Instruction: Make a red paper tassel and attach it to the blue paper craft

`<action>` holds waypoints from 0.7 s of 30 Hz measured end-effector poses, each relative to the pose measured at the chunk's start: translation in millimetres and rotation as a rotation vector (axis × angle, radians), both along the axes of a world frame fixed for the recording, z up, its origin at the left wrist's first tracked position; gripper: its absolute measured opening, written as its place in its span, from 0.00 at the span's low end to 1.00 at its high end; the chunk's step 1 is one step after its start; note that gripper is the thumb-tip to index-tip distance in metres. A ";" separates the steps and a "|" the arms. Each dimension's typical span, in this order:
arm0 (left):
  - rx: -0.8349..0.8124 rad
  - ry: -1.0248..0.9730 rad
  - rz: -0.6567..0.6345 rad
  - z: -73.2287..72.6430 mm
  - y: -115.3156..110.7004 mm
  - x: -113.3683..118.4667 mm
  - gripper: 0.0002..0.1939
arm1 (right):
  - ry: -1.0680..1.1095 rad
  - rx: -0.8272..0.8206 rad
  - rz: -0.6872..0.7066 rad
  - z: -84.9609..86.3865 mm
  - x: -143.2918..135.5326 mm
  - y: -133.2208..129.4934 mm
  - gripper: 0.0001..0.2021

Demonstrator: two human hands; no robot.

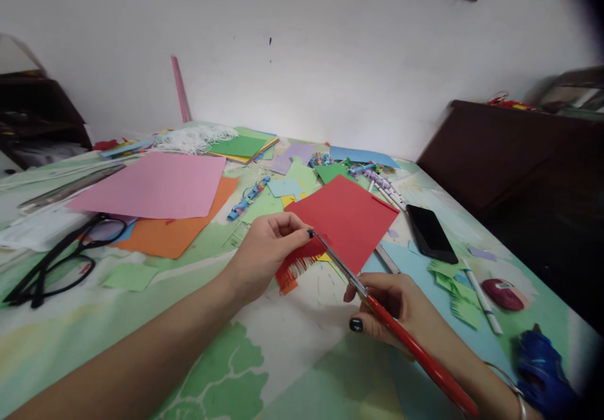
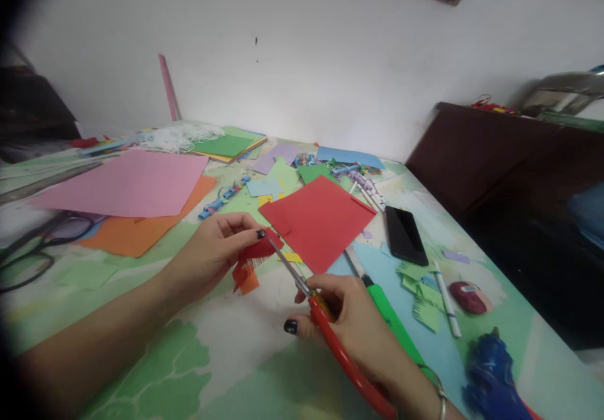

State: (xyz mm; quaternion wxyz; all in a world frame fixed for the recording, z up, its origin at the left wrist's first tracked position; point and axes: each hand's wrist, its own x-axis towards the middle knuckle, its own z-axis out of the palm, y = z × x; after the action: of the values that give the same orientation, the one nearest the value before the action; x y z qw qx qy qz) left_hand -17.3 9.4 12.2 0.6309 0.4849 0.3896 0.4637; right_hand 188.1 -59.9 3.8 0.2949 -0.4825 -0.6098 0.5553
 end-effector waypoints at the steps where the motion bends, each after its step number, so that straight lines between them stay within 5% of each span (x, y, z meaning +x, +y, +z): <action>1: 0.003 -0.002 -0.002 -0.1 0.1 -0.1 0.08 | -0.006 0.000 -0.001 -0.1 0.0 -0.1 0.16; 21: -0.007 0.001 0.007 0.2 1.3 -0.3 0.07 | -0.029 0.004 -0.035 -1.4 0.1 0.5 0.16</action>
State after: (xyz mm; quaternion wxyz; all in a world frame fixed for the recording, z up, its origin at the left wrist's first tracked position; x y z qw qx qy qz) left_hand -17.7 10.7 12.4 0.6309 0.4816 0.3932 0.4642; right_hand 188.3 -59.4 2.4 0.2966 -0.5003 -0.6065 0.5421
